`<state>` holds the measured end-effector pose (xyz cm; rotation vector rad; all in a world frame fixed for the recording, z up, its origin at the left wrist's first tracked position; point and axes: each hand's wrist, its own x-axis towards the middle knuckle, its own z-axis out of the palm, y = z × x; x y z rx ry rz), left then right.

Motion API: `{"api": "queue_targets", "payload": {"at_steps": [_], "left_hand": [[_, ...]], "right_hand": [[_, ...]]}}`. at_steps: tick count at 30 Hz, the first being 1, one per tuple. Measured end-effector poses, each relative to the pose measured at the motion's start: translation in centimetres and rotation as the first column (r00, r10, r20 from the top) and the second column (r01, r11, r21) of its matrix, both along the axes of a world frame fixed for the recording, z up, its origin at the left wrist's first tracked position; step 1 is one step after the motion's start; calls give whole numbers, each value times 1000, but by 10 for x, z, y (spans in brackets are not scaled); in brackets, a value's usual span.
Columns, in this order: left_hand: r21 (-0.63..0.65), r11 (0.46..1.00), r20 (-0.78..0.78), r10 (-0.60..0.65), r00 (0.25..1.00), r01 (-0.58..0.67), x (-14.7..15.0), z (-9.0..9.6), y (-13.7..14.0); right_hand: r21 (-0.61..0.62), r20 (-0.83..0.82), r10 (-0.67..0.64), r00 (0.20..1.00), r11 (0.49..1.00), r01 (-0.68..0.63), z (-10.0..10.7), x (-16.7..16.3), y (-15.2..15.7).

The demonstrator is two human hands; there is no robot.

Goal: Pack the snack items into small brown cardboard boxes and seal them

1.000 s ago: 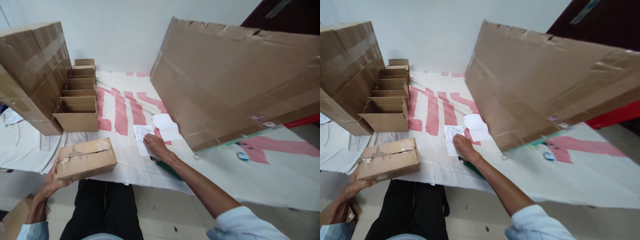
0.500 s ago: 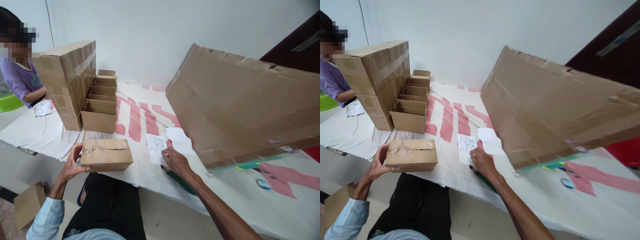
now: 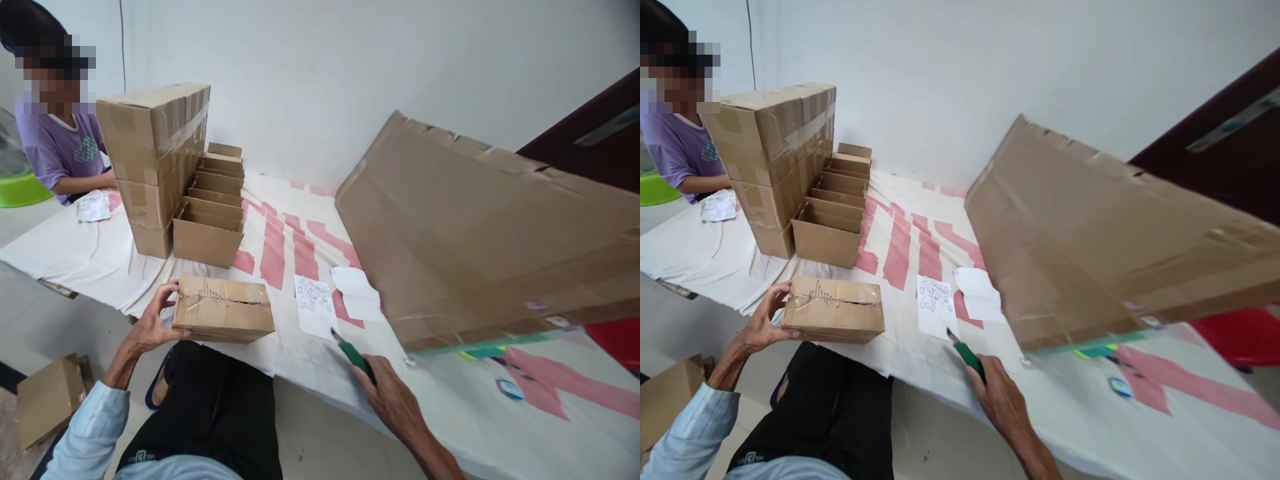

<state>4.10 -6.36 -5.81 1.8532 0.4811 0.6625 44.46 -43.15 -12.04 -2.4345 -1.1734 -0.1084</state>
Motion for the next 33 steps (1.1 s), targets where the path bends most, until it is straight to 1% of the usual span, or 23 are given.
{"api": "queue_targets", "payload": {"at_steps": [1, 3, 4, 6, 8, 9, 10, 12, 14, 16, 18, 21, 25, 27, 29, 31, 33], "left_hand": [[21, 1000, -21, -10, 1000, 11, 0, 1, -1], [57, 998, -60, -33, 998, 37, -1, 3, -3], [69, 997, -71, -42, 997, 47, -2, 4, -4], [87, 994, -88, -53, 995, 60, -3, 5, -6], [108, 992, -102, -51, 993, 62, -4, 5, -7], [119, 991, -109, -48, 993, 61, -4, 5, -8], [127, 990, -115, -46, 992, 60, -5, 5, -8], [134, 989, -117, -47, 992, 63, -5, 5, -9], [132, 989, -108, -52, 993, 66, -5, 6, -10], [130, 989, -96, -51, 994, 64, -4, 6, -11], [133, 989, -83, -50, 995, 61, -3, 6, -11], [135, 989, -65, -59, 996, 68, -3, 4, -10], [123, 990, -73, -63, 995, 72, -3, 1, -7], [117, 991, -84, -61, 995, 71, -3, 2, -6], [116, 990, -104, -64, 993, 76, -2, 5, -6], [122, 989, -126, -70, 990, 85, -3, 10, -6], [125, 989, -139, -64, 988, 82, -3, 14, -6]], "right_hand": [[60, -48, -22, 999, 998, 25, 12, -7, 9], [155, -203, 3, 979, 988, 29, 44, -25, 32], [171, -268, 47, 962, 985, 0, 63, -35, 46], [188, -368, 194, 909, 973, -131, 102, -57, 74], [204, -395, 360, 845, 931, -301, 137, -79, 103], [207, -395, 438, 808, 899, -387, 152, -88, 117], [205, -389, 508, 769, 861, -465, 165, -96, 130], [192, -364, 607, 707, 791, -581, 184, -108, 152], [165, -336, 668, 664, 736, -656, 195, -115, 170], [134, -317, 709, 630, 691, -710, 202, -119, 183], [103, -292, 732, 616, 664, -740, 206, -121, 193], [21, -228, 731, 643, 664, -748, 210, -124, 202], [-192, -124, 703, 700, 675, -712, 219, -131, 213], [-303, -78, 699, 711, 663, -684, 223, -135, 219], [-386, -40, 704, 710, 644, -660, 226, -137, 226], [-432, -5, 705, 709, 638, -637, 229, -132, 229], [-455, 12, 685, 728, 652, -606, 234, -118, 222]]}}
